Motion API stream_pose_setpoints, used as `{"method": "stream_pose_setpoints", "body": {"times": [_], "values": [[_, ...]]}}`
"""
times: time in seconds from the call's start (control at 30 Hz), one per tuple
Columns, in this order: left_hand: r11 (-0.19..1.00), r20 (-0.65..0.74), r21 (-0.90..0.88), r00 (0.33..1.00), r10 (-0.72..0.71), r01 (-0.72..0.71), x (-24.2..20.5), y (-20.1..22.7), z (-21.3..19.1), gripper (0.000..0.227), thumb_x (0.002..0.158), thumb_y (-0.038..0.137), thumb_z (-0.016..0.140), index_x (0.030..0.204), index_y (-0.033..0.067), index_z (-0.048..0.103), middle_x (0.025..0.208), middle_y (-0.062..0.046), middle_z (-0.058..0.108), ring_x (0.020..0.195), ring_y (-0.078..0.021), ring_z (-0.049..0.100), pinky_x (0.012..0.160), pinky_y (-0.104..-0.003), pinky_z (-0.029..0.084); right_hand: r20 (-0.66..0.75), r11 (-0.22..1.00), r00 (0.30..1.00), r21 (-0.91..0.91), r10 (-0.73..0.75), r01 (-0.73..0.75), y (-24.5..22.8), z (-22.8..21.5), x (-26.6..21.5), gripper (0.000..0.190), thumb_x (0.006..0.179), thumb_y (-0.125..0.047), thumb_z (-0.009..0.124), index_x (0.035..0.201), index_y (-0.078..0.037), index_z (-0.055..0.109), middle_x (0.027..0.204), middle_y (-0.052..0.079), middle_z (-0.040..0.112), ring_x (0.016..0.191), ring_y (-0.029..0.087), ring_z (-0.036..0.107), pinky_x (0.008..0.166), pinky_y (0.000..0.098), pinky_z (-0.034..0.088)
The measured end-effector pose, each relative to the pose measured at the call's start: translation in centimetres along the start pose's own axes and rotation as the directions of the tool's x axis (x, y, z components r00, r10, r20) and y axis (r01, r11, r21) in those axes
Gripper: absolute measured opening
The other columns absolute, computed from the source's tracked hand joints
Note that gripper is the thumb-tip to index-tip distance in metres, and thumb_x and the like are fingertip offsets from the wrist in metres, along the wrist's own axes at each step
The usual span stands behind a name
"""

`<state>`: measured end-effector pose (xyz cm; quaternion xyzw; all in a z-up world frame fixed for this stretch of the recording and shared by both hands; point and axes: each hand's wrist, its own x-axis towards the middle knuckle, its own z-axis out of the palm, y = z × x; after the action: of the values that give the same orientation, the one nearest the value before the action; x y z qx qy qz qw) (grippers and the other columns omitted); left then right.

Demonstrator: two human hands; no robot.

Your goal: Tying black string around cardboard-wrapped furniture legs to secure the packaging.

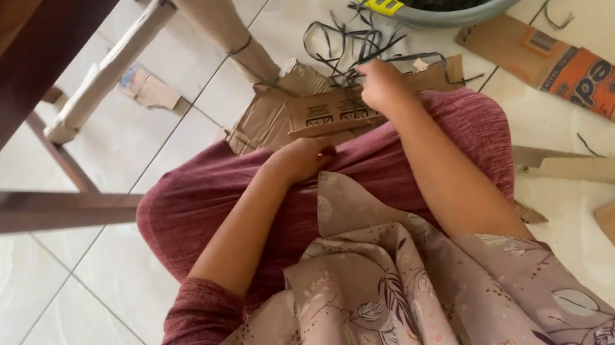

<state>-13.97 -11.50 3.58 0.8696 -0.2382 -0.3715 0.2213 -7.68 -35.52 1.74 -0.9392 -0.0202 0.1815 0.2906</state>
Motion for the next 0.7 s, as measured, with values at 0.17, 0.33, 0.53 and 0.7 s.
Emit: {"method": "stream_pose_setpoints", "body": {"times": [0.17, 0.33, 0.53, 0.7], "values": [[1.0, -0.056, 0.008, 0.998, -0.026, 0.027, 3.6, -7.0, 1.3, 0.034, 0.099, 0.03, 0.057, 0.125, 0.0109, 0.068, 0.116, -0.019, 0.074, 0.112, -0.0428, 0.068, 0.096, -0.055, 0.056, 0.088, 0.951, 0.967, -0.222, 0.239, -0.215, 1.3, 2.4, 3.8, 0.049, 0.092, -0.004, 0.049, 0.137, -0.009, 0.066, 0.136, 0.016, 0.067, 0.133, 0.04, 0.055, 0.112, 0.0594, 0.037], [0.99, -0.11, -0.142, 0.994, -0.028, 0.012, 4.4, -8.8, 0.3, 0.037, 0.096, 0.038, 0.06, 0.128, 0.0198, 0.063, 0.107, -0.016, 0.075, 0.106, -0.0402, 0.071, 0.092, -0.053, 0.058, 0.01, 0.88, 0.977, -0.436, 0.212, -0.187, -0.6, 4.9, 8.7, 0.032, 0.092, -0.011, 0.053, 0.114, -0.007, 0.077, 0.125, 0.016, 0.071, 0.127, 0.042, 0.058, 0.106, 0.0625, 0.037], [0.988, -0.052, -0.046, 0.987, -0.152, 0.15, 7.0, -11.2, 0.1, 0.038, 0.096, 0.041, 0.057, 0.13, 0.0251, 0.059, 0.11, -0.011, 0.073, 0.105, -0.0338, 0.073, 0.093, -0.05, 0.06, -0.271, 0.968, 0.944, -0.214, -0.189, 0.133, 0.8, 10.4, 16.6, 0.013, 0.089, -0.019, 0.075, 0.102, -0.018, 0.075, 0.097, 0.006, 0.064, 0.106, 0.033, 0.065, 0.089, 0.0481, 0.058], [0.98, -0.047, -0.125, 0.986, -0.16, 0.153, 8.6, -11.7, -0.9, 0.039, 0.095, 0.04, 0.057, 0.128, 0.02, 0.059, 0.112, -0.014, 0.071, 0.106, -0.0369, 0.072, 0.093, -0.052, 0.059, -0.225, 0.974, 0.971, -0.226, -0.085, 0.033, 0.5, 12.1, 18.8, 0.024, 0.086, -0.02, 0.081, 0.102, -0.006, 0.07, 0.102, 0.012, 0.06, 0.111, 0.037, 0.061, 0.09, 0.0497, 0.057]]}}
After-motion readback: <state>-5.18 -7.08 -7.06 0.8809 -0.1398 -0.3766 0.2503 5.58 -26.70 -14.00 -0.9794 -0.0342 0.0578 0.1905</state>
